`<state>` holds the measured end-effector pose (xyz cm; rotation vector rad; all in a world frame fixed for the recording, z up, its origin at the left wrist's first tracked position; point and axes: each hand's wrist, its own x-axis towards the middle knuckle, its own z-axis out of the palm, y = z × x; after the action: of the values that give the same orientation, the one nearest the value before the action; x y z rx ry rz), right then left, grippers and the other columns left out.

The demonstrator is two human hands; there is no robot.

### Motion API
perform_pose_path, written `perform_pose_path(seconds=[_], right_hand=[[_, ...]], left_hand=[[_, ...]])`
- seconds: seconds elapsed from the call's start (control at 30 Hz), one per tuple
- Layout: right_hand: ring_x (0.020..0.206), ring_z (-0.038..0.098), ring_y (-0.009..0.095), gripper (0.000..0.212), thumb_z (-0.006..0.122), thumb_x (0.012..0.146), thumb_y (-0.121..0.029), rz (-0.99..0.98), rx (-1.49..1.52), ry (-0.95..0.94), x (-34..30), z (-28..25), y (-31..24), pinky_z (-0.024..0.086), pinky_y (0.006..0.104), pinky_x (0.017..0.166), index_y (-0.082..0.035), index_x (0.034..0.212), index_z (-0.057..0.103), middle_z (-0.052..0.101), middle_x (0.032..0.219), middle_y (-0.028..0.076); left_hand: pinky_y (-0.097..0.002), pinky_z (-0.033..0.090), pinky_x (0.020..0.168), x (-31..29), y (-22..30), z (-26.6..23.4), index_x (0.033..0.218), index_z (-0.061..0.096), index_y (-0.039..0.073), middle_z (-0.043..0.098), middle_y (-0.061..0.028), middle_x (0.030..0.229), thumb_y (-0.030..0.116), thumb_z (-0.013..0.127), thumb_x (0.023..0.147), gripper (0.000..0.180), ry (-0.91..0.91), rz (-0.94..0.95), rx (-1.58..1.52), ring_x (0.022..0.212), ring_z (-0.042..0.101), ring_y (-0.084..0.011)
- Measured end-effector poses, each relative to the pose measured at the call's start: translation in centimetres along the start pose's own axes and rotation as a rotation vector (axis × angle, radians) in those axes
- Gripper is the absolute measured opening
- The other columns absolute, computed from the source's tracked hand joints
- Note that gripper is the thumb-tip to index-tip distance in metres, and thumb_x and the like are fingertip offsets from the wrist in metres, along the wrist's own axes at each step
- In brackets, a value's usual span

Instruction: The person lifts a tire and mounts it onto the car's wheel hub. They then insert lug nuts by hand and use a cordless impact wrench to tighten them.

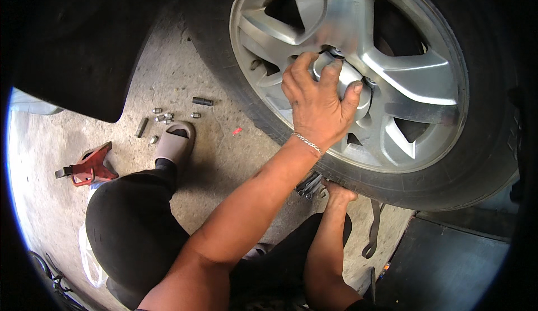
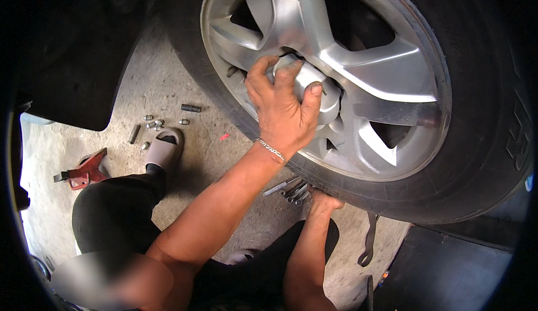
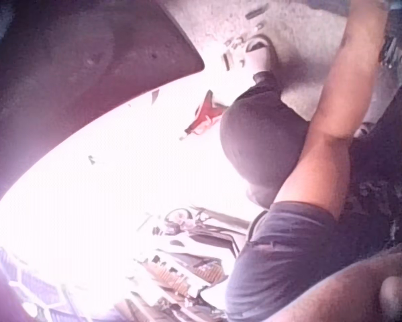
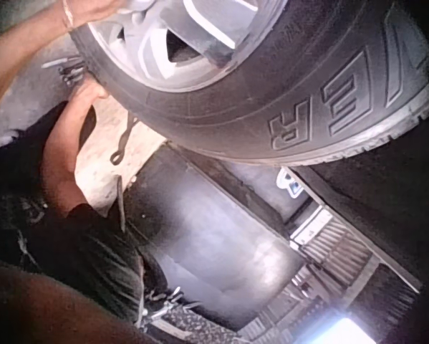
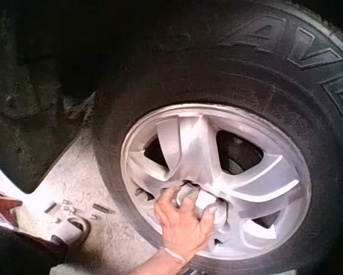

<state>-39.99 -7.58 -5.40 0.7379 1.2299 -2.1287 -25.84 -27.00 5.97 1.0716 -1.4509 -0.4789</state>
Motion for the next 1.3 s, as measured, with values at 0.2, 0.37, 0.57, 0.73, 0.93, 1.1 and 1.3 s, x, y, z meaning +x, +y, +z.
perform_pose_path(seconds=[0.2, 0.37, 0.57, 0.73, 0.93, 1.1, 1.3], right_hand=[[0.155, 0.019, 0.037, 0.081, 0.006, 0.099, -0.063, -0.016, 0.039, -0.037, 0.0, -0.2, -0.1, 0.015, 0.0697, 0.118, -0.017, 0.159, 0.034, 0.028, 0.168, 0.012], [0.157, 0.017, 0.037, 0.084, 0.004, 0.097, -0.065, -0.022, 0.008, 0.0, 0.1, -0.6, -0.2, 0.012, 0.0694, 0.12, -0.017, 0.161, 0.03, 0.025, 0.169, 0.011], [0.151, 0.027, 0.039, 0.08, 0.014, 0.097, -0.064, -0.017, -0.029, 0.009, 0.3, -1.9, -0.5, 0.022, 0.0715, 0.113, -0.016, 0.156, 0.04, 0.034, 0.164, 0.013], [0.143, 0.039, 0.041, 0.078, 0.028, 0.096, -0.064, -0.032, 0.035, -0.03, 0.3, -2.0, -0.5, 0.035, 0.0694, 0.111, -0.013, 0.151, 0.046, 0.04, 0.157, 0.017], [0.146, 0.034, 0.04, 0.076, 0.023, 0.096, -0.063, -0.045, 0.059, -0.176, 0.2, -2.2, -0.3, 0.029, 0.0713, 0.111, -0.016, 0.152, 0.045, 0.04, 0.158, 0.015], [0.149, 0.029, 0.037, 0.077, 0.023, 0.096, -0.063, -0.021, 0.062, -0.109, 0.9, -2.7, -0.9, 0.022, 0.0703, 0.113, -0.016, 0.154, 0.042, 0.033, 0.163, 0.014], [0.15, 0.027, 0.035, 0.077, 0.024, 0.096, -0.063, 0.075, -0.105, -0.066, -0.3, -3.2, -3.2, 0.021, 0.0683, 0.113, -0.016, 0.154, 0.041, 0.033, 0.163, 0.013]], left_hand=[[-0.0584, 0.03, 0.105, -0.1, -0.3, 0.4, 0.127, 0.056, 0.01, 0.039, -0.023, 0.13, 0.057, 0.053, 0.1, 0.054, 0.014, 0.004, 0.011, 0.121, 0.037, -0.0405], [-0.0599, 0.029, 0.104, 0.0, -0.1, 0.4, 0.127, 0.055, 0.011, 0.038, -0.0202, 0.132, 0.057, 0.053, 0.1, 0.053, 0.014, -0.018, -0.019, 0.12, 0.035, -0.0418], [-0.0611, 0.023, 0.109, 0.6, 0.3, 0.4, 0.134, 0.05, 0.004, 0.038, -0.0212, 0.138, 0.056, 0.042, 0.104, 0.061, 0.063, -0.134, -0.144, 0.129, 0.033, -0.0414], [-0.0695, 0.01, 0.116, 1.0, 0.9, 0.7, 0.156, 0.031, 0.001, 0.02, -0.0328, 0.16, 0.053, 0.03, 0.107, 0.072, 0.148, -0.167, -0.171, 0.148, 0.017, -0.0541], [-0.0714, 0.01, 0.116, 1.5, 0.5, 1.8, 0.163, 0.021, 0.004, 0.017, -0.0377, 0.162, 0.056, 0.027, 0.106, 0.077, 0.092, -0.113, -0.089, 0.147, 0.014, -0.0628], [-0.0662, 0.013, 0.119, 1.6, 1.2, 1.0, 0.161, 0.024, 0.003, 0.022, -0.0333, 0.162, 0.054, 0.032, 0.107, 0.075, 0.1, -0.145, -0.139, 0.148, 0.016, -0.0604], [-0.0503, 0.022, 0.122, 0.9, -0.5, 0.7, 0.154, 0.031, -0.004, 0.031, -0.0294, 0.157, 0.042, 0.043, 0.106, 0.067, 0.299, -0.401, -0.596, 0.15, 0.025, -0.0444]])
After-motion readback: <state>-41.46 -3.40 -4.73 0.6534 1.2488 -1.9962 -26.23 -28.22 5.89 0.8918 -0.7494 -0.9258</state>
